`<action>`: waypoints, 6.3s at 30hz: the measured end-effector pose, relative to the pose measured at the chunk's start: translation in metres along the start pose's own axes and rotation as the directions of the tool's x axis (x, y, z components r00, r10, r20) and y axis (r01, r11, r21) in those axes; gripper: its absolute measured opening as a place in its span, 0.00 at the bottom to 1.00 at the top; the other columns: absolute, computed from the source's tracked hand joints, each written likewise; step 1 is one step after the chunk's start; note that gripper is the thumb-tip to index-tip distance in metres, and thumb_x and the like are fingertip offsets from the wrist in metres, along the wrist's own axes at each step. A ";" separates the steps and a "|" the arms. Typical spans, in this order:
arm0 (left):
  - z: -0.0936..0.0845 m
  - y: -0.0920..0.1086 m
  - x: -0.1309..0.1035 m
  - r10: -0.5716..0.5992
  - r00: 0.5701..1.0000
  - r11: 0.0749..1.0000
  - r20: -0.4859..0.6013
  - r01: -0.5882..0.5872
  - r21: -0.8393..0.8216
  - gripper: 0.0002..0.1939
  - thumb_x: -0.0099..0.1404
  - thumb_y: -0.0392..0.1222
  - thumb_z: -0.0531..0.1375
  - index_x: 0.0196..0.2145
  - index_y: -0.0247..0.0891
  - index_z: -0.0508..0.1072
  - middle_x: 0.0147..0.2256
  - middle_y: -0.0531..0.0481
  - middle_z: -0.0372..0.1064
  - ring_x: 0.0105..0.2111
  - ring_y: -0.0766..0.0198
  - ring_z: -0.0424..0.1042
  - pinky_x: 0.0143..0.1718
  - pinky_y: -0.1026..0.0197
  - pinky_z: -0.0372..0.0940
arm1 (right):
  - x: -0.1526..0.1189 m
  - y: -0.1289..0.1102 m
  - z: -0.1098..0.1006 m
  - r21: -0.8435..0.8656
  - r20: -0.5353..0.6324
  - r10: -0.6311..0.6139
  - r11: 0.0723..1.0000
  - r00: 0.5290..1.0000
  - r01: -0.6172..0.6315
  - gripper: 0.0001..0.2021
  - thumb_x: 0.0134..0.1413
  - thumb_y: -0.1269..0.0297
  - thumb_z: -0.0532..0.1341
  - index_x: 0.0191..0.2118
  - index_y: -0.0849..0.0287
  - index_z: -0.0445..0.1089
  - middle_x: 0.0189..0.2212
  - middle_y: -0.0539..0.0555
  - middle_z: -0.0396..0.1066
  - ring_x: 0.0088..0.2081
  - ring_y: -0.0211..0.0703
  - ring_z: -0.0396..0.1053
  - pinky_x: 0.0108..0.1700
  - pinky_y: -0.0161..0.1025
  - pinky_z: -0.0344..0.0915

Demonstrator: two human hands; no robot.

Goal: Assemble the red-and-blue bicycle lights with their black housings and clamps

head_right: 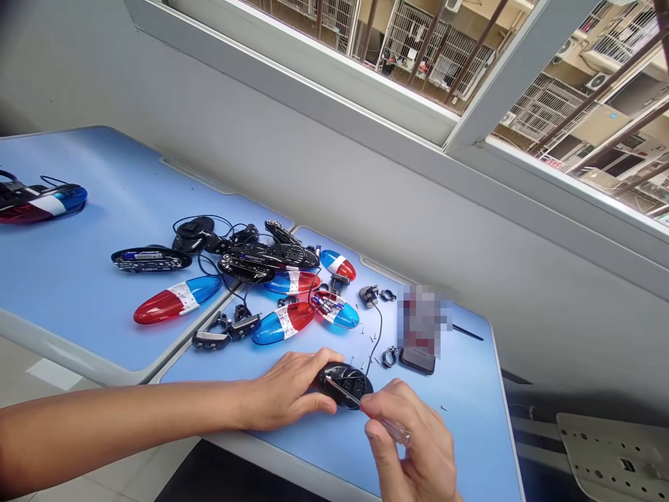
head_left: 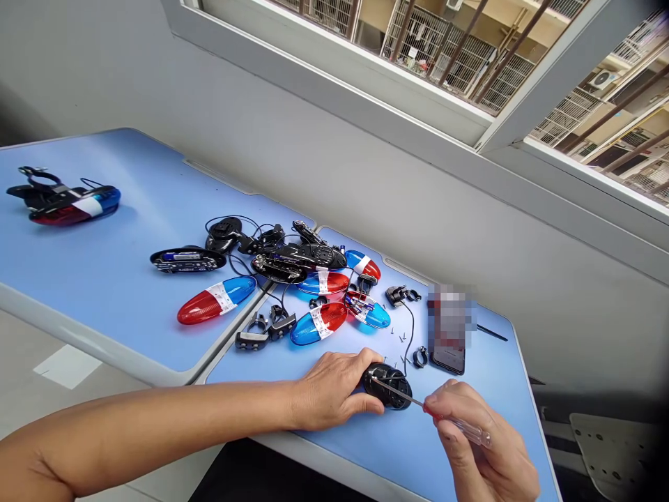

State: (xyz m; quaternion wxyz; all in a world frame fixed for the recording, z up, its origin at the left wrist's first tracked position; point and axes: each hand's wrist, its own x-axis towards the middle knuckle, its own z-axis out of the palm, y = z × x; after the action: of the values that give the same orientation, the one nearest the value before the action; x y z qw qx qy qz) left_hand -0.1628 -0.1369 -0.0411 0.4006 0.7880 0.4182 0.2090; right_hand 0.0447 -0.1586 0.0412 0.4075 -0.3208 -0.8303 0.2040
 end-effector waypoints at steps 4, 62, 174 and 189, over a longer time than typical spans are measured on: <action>0.000 0.000 0.000 0.009 1.000 1.000 -0.003 -0.009 0.005 0.25 0.65 0.56 0.61 0.52 0.42 0.59 0.44 0.48 0.74 0.42 0.50 0.75 0.41 0.56 0.65 | -0.001 0.002 0.006 0.024 -0.007 0.015 1.000 1.000 -0.015 0.12 0.57 0.78 0.56 0.45 0.60 0.70 0.28 0.54 0.71 0.27 0.41 0.67 0.25 0.38 0.64; 0.000 0.002 0.000 -0.009 0.999 0.996 0.034 0.006 0.089 0.24 0.66 0.54 0.60 0.53 0.41 0.59 0.46 0.46 0.74 0.44 0.47 0.75 0.41 0.54 0.66 | 0.057 -0.031 -0.035 -0.647 0.605 0.242 0.705 0.759 0.291 0.03 0.65 0.65 0.50 0.40 0.56 0.59 0.15 0.43 0.63 0.14 0.40 0.64 0.18 0.36 0.50; 0.005 0.000 -0.001 -0.018 0.997 0.998 -0.078 0.023 0.055 0.21 0.65 0.47 0.62 0.52 0.43 0.60 0.42 0.50 0.75 0.40 0.53 0.75 0.37 0.59 0.63 | 0.040 -0.019 -0.019 -0.661 0.678 0.223 0.602 0.700 0.448 0.11 0.58 0.75 0.51 0.29 0.58 0.66 0.19 0.51 0.66 0.20 0.42 0.61 0.23 0.39 0.42; 0.008 -0.005 0.001 -0.034 0.990 0.999 -0.136 0.030 -0.027 0.22 0.64 0.44 0.64 0.52 0.42 0.61 0.39 0.51 0.75 0.35 0.56 0.74 0.35 0.61 0.61 | 0.037 -0.010 -0.025 -0.573 0.712 -0.096 0.493 0.696 0.654 0.11 0.60 0.74 0.53 0.28 0.58 0.66 0.20 0.50 0.65 0.19 0.42 0.61 0.24 0.40 0.42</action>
State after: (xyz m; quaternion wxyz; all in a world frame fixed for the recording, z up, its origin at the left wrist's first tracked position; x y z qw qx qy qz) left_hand -0.1598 -0.1384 -0.0500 0.3842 0.7600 0.4545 0.2611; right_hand 0.0444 -0.1384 0.0823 -0.0270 -0.1831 -0.9620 -0.2010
